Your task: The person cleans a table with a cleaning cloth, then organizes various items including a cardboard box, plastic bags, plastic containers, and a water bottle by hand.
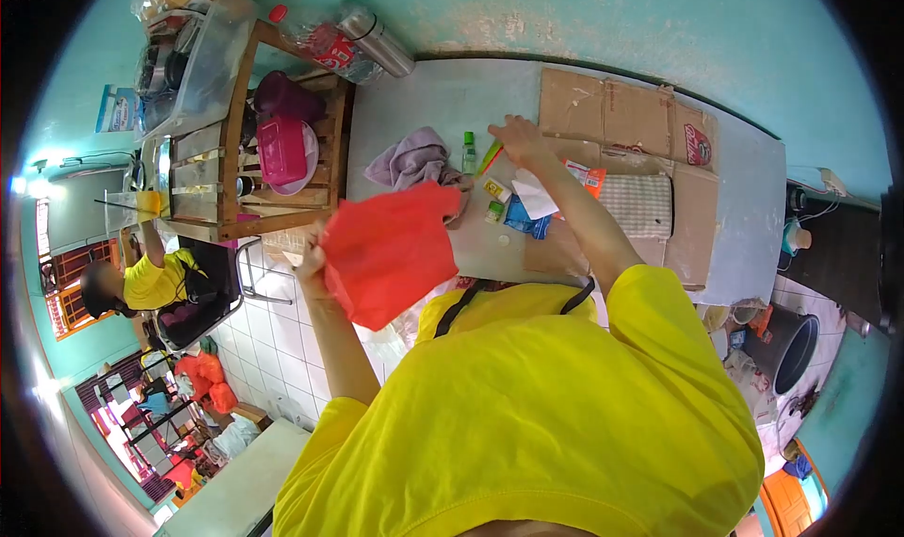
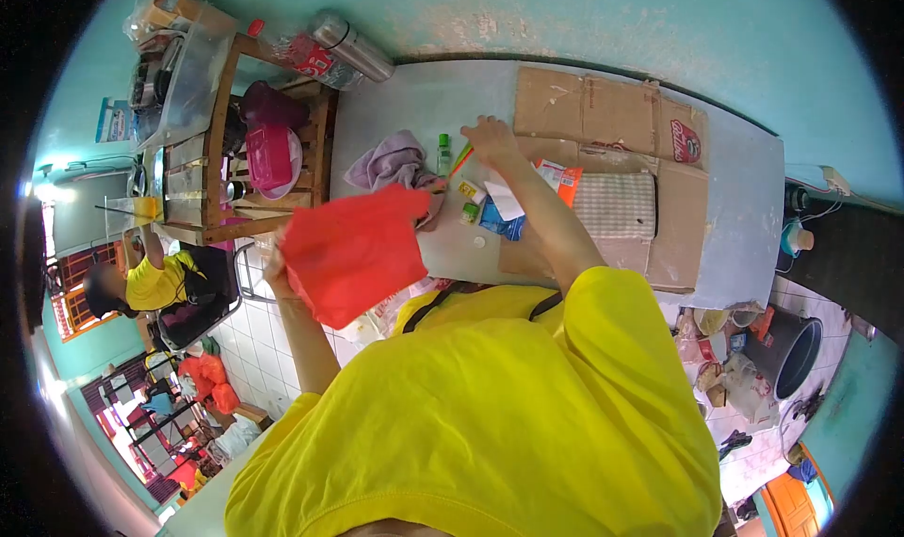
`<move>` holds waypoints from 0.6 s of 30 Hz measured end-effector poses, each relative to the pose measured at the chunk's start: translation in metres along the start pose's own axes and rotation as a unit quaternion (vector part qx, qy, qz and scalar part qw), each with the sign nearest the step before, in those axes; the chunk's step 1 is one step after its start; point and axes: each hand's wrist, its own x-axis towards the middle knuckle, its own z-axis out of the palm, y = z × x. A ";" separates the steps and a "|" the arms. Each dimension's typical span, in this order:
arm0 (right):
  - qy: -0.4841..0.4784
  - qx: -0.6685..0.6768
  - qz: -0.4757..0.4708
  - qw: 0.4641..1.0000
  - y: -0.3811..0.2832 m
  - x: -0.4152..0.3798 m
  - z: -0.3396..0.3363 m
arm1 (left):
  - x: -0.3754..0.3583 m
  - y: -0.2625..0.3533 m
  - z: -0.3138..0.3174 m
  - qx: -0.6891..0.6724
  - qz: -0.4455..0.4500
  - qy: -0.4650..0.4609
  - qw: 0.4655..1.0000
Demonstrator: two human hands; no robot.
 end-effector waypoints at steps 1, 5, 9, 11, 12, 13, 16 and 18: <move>0.007 0.012 0.014 1.000 0.007 -0.003 -0.001 | 0.001 0.002 0.002 -0.018 0.015 0.013 1.000; -0.014 0.038 0.071 0.997 0.018 -0.008 -0.017 | 0.016 0.010 0.014 0.020 0.010 -0.008 1.000; 0.008 0.095 0.115 0.989 0.021 -0.007 -0.020 | 0.025 0.003 0.018 0.103 0.005 -0.052 0.993; 0.002 0.118 0.118 0.986 0.028 -0.002 -0.021 | 0.029 0.003 0.018 0.059 0.011 -0.087 0.994; -0.008 0.135 0.151 0.979 0.028 -0.005 -0.023 | 0.031 0.000 0.012 0.108 -0.014 -0.073 0.991; -0.018 0.150 0.182 0.972 0.028 -0.006 -0.027 | 0.037 -0.003 0.005 0.157 -0.036 -0.058 0.985; -0.059 0.119 0.200 0.971 0.053 0.010 -0.011 | 0.041 0.005 0.030 0.150 -0.002 -0.051 0.987; -0.118 0.081 0.191 0.971 0.057 0.000 0.005 | 0.047 0.009 0.020 0.188 -0.037 -0.043 0.980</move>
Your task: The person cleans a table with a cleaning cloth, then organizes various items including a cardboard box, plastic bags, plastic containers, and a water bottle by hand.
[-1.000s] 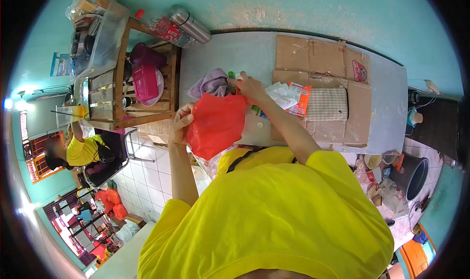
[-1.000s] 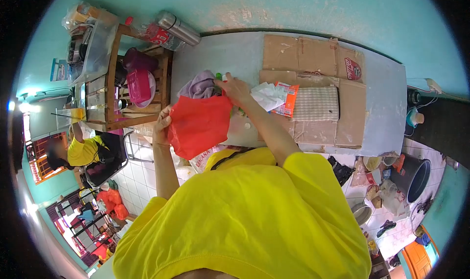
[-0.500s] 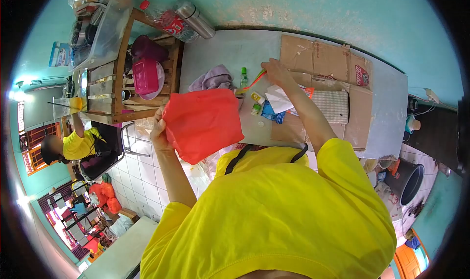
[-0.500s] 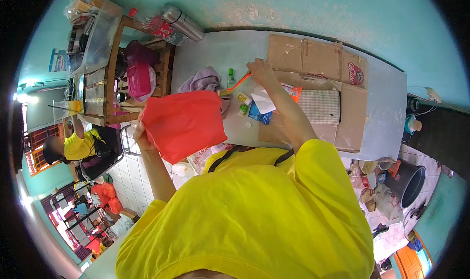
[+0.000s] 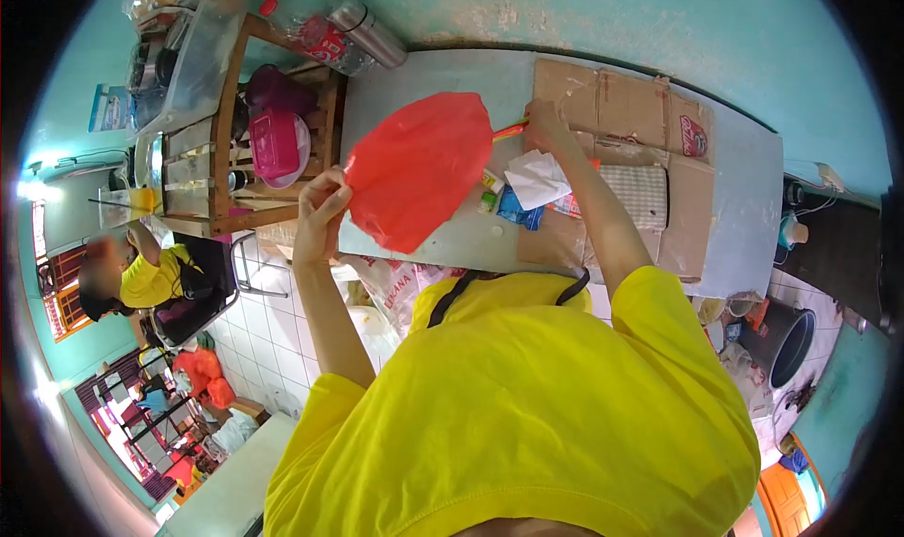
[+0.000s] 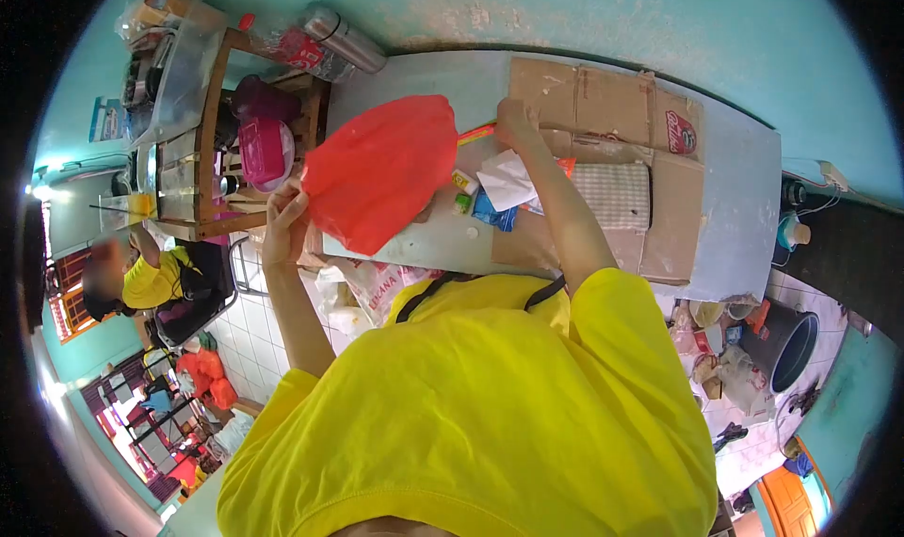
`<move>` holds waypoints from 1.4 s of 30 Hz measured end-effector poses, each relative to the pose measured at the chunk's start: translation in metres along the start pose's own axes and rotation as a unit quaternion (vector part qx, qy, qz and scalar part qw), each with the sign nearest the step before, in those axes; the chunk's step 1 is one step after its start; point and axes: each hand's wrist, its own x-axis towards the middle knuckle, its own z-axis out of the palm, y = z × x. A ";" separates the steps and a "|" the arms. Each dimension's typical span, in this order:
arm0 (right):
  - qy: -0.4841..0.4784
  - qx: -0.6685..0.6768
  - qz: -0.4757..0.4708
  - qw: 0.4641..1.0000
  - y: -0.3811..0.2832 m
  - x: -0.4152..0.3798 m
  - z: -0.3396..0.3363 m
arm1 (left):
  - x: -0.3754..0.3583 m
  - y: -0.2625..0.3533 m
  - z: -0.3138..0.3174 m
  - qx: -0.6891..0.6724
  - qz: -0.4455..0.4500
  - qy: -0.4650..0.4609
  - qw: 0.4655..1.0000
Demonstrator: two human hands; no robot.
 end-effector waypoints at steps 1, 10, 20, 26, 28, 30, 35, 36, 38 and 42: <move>-0.021 -0.022 0.003 1.000 0.000 0.001 0.000 | -0.002 0.004 0.005 -0.032 0.041 -0.027 0.998; 0.108 -0.023 -0.014 0.994 -0.029 -0.033 0.000 | 0.004 0.013 -0.010 -0.059 0.056 0.061 0.995; -0.071 0.347 -0.105 0.929 -0.109 -0.054 0.039 | -0.001 -0.016 -0.035 -0.099 0.039 0.224 0.969; 0.132 -0.061 -0.448 0.882 -0.124 -0.091 -0.030 | 0.003 -0.087 -0.082 0.170 0.000 0.259 0.951; 0.043 -0.056 -0.443 0.894 -0.130 -0.098 -0.029 | 0.000 -0.099 -0.081 0.273 0.037 0.260 0.926; -0.104 0.000 -0.386 0.916 -0.135 -0.101 -0.025 | 0.001 -0.112 -0.073 0.370 0.075 0.252 0.891; -0.194 0.066 -0.312 0.928 -0.159 -0.144 -0.047 | -0.011 -0.007 0.051 0.403 0.188 0.073 0.893; -0.177 0.069 -0.313 0.930 -0.169 -0.159 -0.059 | -0.012 -0.009 0.065 0.432 0.184 0.030 0.883; -0.157 0.052 -0.315 0.935 -0.180 -0.171 -0.071 | -0.013 -0.012 0.081 0.487 0.177 -0.054 0.854; -0.225 -0.064 -0.250 0.940 -0.175 -0.166 -0.063 | -0.016 -0.040 0.046 0.507 0.049 0.005 0.861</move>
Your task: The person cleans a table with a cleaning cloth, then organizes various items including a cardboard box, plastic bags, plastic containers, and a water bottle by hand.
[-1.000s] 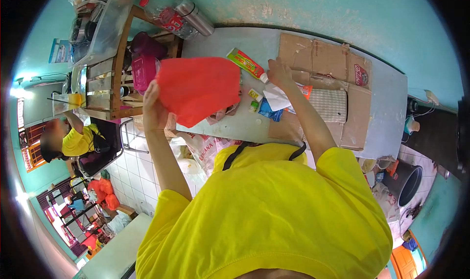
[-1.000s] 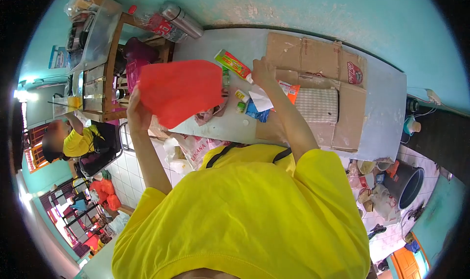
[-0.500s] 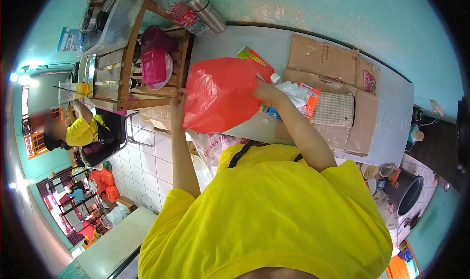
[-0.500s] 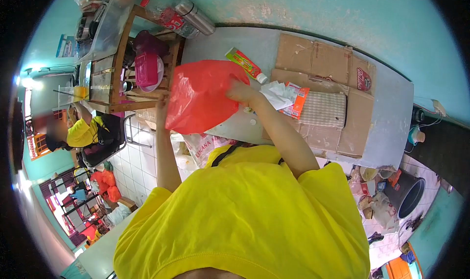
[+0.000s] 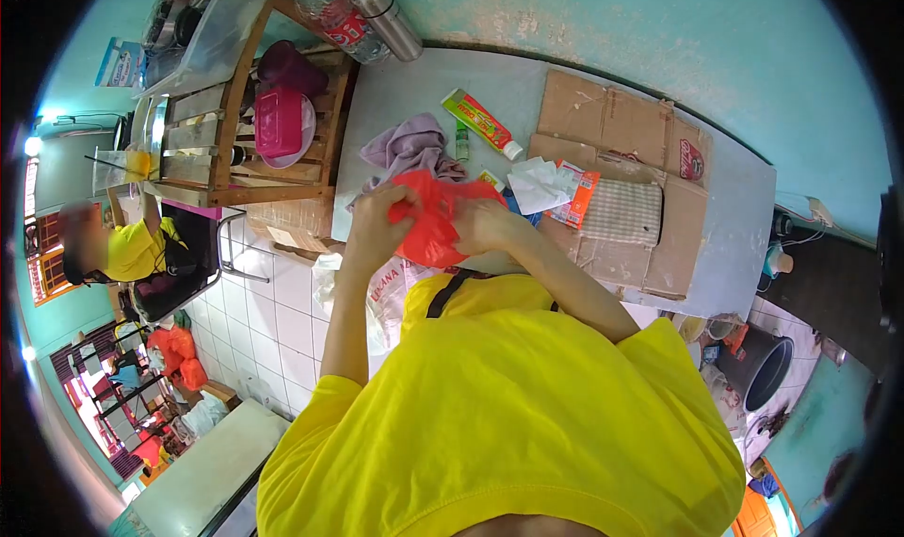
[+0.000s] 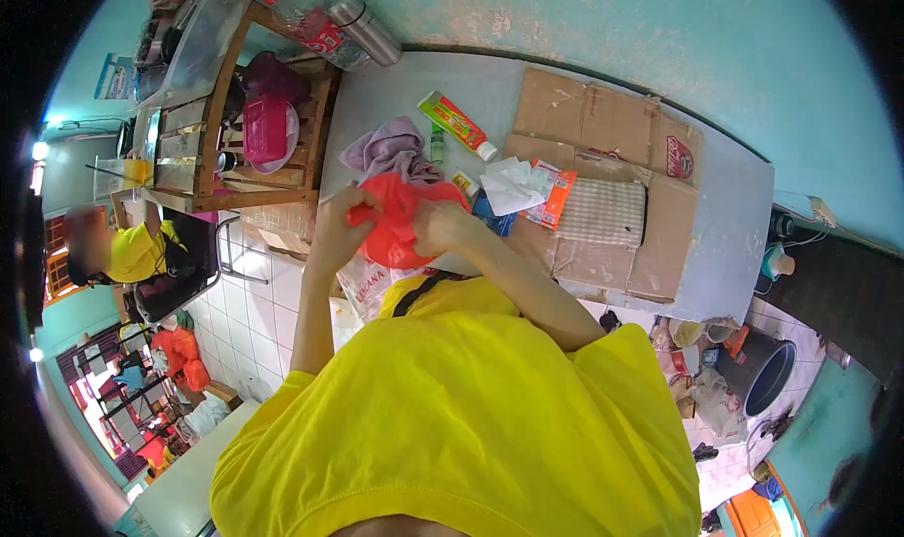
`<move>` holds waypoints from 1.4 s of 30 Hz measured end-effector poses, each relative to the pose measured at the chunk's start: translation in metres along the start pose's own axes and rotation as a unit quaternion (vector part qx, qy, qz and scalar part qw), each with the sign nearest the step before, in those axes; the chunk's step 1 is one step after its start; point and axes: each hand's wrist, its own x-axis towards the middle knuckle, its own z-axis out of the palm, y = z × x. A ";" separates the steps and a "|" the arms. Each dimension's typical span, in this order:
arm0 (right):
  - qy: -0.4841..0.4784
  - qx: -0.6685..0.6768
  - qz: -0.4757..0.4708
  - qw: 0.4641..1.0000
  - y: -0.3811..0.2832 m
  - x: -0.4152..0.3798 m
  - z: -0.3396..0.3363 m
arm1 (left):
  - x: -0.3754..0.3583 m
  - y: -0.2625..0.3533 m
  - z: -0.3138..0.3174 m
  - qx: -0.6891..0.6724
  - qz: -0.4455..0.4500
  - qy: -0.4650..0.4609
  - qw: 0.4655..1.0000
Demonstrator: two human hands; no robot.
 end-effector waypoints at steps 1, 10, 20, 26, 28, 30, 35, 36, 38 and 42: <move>-0.038 0.013 0.044 0.998 0.008 0.001 0.011 | -0.005 -0.003 0.000 -0.023 -0.011 0.000 1.000; 0.003 0.299 -0.046 0.953 0.065 0.028 0.058 | -0.002 0.036 0.013 -0.297 0.056 -0.085 0.949; 0.532 0.282 0.117 0.789 0.203 -0.063 -0.117 | 0.072 0.121 0.001 0.126 0.316 0.147 0.929; 0.626 0.194 0.225 0.721 0.271 -0.122 -0.161 | 0.126 0.151 0.022 0.084 0.423 0.258 0.865; 0.653 0.184 0.228 0.699 0.274 -0.144 -0.164 | 0.138 0.154 0.029 0.052 0.433 0.254 0.864; 0.672 0.179 0.224 0.682 0.273 -0.160 -0.165 | 0.142 0.155 0.035 0.002 0.427 0.258 0.866; 0.653 0.151 0.281 0.687 0.299 -0.168 -0.163 | 0.153 0.165 0.041 -0.049 0.405 0.271 0.872; 0.666 0.153 0.268 0.680 0.293 -0.172 -0.163 | 0.153 0.166 0.044 -0.070 0.402 0.267 0.873; 0.670 0.151 0.263 0.678 0.288 -0.177 -0.163 | 0.152 0.166 0.052 -0.088 0.397 0.259 0.876; 0.626 0.105 0.311 0.708 0.296 -0.171 -0.161 | 0.150 0.164 0.063 -0.096 0.394 0.245 0.880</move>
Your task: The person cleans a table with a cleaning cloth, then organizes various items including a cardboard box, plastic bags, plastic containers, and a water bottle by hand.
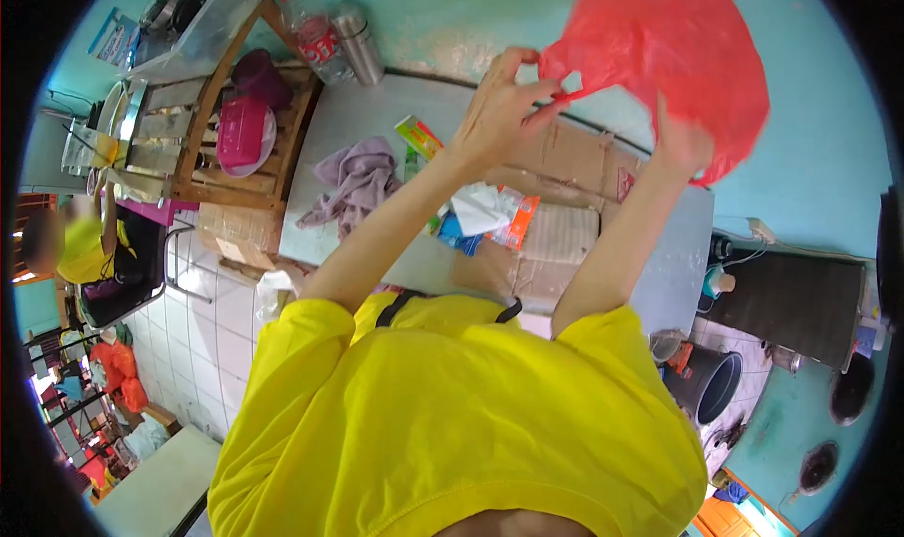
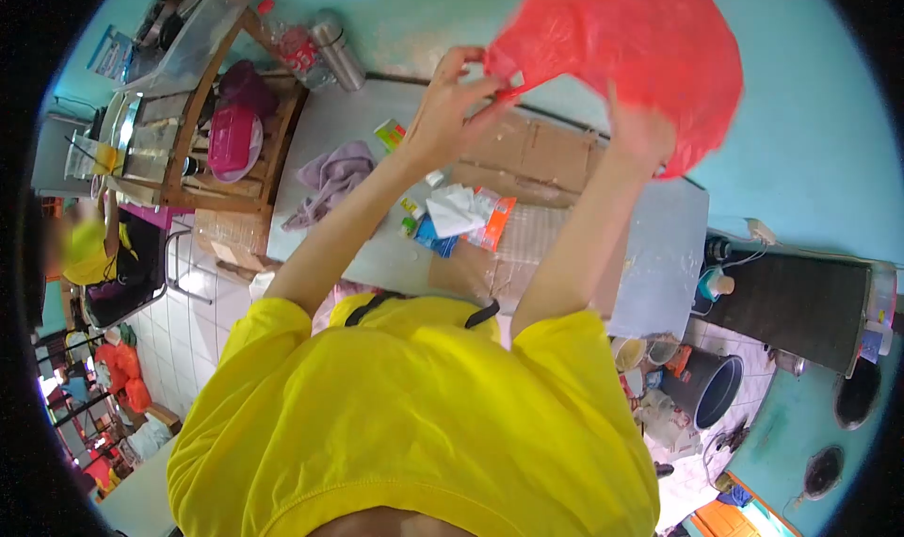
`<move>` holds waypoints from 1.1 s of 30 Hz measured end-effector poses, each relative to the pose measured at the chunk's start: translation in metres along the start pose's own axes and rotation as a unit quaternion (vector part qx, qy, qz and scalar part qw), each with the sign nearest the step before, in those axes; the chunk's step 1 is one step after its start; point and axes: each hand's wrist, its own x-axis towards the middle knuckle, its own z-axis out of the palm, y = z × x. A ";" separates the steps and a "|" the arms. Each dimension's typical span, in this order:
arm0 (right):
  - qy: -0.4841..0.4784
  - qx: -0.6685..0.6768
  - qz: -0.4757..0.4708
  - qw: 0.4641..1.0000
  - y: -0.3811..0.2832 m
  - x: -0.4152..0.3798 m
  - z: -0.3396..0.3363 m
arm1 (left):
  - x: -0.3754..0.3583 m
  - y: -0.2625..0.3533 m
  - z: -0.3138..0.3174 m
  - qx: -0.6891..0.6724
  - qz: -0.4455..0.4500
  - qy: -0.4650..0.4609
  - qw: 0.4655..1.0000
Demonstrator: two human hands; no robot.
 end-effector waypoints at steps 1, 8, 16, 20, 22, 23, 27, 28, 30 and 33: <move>0.001 0.033 -0.027 0.999 -0.015 -0.009 -0.005 | 0.002 -0.002 0.000 -0.005 -0.005 0.002 1.000; -0.498 0.157 -0.217 0.825 -0.139 -0.114 0.018 | -0.033 -0.013 -0.012 -0.155 -0.255 0.026 0.954; -0.416 0.360 0.210 0.809 -0.026 -0.207 -0.032 | -0.195 -0.068 -0.107 -0.001 -0.456 0.209 0.865; -0.232 -0.164 0.138 0.949 0.114 -0.239 0.007 | -0.296 -0.106 -0.125 0.259 -0.463 0.051 0.846; -0.183 -0.177 0.125 0.959 0.122 -0.255 0.019 | -0.320 -0.111 -0.125 0.225 -0.499 0.012 0.837; -0.175 -0.124 0.120 0.969 0.121 -0.256 0.017 | -0.329 -0.110 -0.125 0.209 -0.518 -0.008 0.830; -0.163 0.134 0.082 0.974 0.073 -0.243 -0.015 | -0.320 -0.061 -0.090 0.285 -0.533 0.185 0.775; -0.163 0.209 0.070 0.962 0.058 -0.241 -0.025 | -0.330 -0.059 -0.085 0.249 -0.564 0.191 0.764; -0.261 0.258 0.061 0.928 0.031 -0.237 -0.043 | -0.327 -0.035 -0.060 0.058 -0.645 0.274 0.711; -0.285 0.247 -0.152 0.914 -0.033 -0.232 -0.071 | -0.276 0.034 0.003 -0.313 -0.690 0.164 0.632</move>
